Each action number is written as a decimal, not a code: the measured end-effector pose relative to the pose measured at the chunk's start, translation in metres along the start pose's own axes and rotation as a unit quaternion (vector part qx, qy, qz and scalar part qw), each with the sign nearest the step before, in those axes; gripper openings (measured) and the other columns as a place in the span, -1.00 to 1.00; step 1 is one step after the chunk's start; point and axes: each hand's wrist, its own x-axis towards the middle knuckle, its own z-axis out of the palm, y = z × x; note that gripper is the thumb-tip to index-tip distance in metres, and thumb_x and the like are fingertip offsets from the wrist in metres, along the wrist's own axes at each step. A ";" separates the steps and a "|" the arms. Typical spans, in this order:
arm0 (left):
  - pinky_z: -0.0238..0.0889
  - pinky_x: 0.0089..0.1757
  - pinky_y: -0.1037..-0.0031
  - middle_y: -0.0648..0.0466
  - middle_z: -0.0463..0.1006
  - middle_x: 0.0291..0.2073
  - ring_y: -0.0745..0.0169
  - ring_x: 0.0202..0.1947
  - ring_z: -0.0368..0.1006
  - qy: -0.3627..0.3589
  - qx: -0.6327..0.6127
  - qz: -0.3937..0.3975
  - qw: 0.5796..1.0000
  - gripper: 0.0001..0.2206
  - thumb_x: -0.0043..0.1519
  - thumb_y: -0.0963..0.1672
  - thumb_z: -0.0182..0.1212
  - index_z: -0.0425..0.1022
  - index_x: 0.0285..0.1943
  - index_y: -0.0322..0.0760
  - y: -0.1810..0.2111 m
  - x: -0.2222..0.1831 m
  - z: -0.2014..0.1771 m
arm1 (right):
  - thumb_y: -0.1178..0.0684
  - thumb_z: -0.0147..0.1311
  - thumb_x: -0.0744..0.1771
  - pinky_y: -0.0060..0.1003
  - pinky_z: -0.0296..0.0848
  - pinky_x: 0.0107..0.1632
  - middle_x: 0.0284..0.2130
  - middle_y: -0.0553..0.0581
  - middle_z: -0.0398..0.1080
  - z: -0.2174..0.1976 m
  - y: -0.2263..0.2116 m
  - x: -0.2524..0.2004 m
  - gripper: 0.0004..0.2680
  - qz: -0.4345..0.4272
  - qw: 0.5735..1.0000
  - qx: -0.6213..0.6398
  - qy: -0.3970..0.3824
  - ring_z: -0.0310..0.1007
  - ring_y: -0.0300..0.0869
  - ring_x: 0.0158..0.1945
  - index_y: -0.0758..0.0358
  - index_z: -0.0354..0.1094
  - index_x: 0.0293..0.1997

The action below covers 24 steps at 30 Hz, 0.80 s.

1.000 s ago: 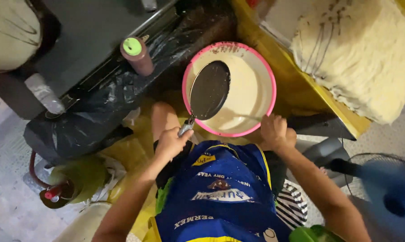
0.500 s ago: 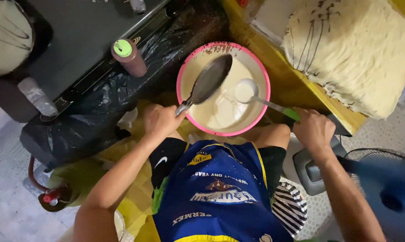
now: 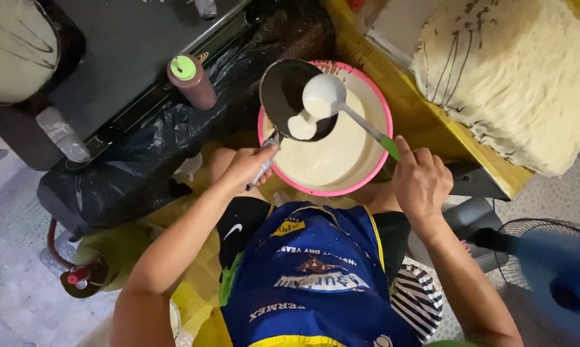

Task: A person is rapidly making thin wrappers by dipping small pans into a bowl of batter, cooking them on a stove, and peeling them off to stack.

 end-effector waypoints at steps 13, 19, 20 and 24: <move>0.19 -0.70 0.57 0.08 0.36 -0.69 0.34 -0.80 0.30 -0.143 -0.297 0.062 0.942 -0.66 0.40 0.04 0.12 0.43 -0.24 -0.28 -0.130 0.039 0.080 | 0.02 0.17 0.30 -0.34 0.40 -0.30 -0.37 -0.06 0.38 -0.043 -0.004 0.019 -0.69 -0.021 0.999 -0.034 0.027 0.43 -0.19 -0.35 -0.20 0.57 0.17; 0.24 -0.70 0.48 -0.03 0.41 -0.71 0.23 -0.80 0.34 -0.101 -0.252 0.055 0.961 -0.66 0.35 0.03 0.23 0.45 -0.29 -0.33 -0.074 0.022 0.097 | 0.02 0.21 0.25 -0.32 0.41 -0.32 -0.36 -0.06 0.40 -0.058 -0.005 -0.001 -0.65 -0.024 0.999 -0.036 0.009 0.45 -0.17 -0.35 -0.26 0.56 0.17; 0.24 -0.70 0.48 -0.03 0.41 -0.71 0.23 -0.80 0.34 -0.103 -0.249 0.052 0.962 -0.66 0.35 0.03 0.23 0.45 -0.29 -0.33 -0.060 0.015 0.091 | 0.02 0.21 0.25 -0.32 0.41 -0.32 -0.36 -0.06 0.40 -0.052 -0.010 -0.002 -0.65 -0.020 0.999 -0.036 0.005 0.45 -0.17 -0.35 -0.26 0.56 0.17; 0.19 -0.71 0.56 0.06 0.41 -0.66 0.37 -0.76 0.29 -0.172 -0.164 -0.075 0.968 -0.56 0.28 0.13 0.25 0.45 -0.25 -0.31 -0.018 0.012 0.065 | 0.01 0.17 0.25 -0.30 0.42 -0.37 -0.39 -0.07 0.39 -0.024 -0.016 -0.006 -0.66 0.020 1.000 0.000 -0.016 0.46 -0.17 -0.38 -0.23 0.55 0.15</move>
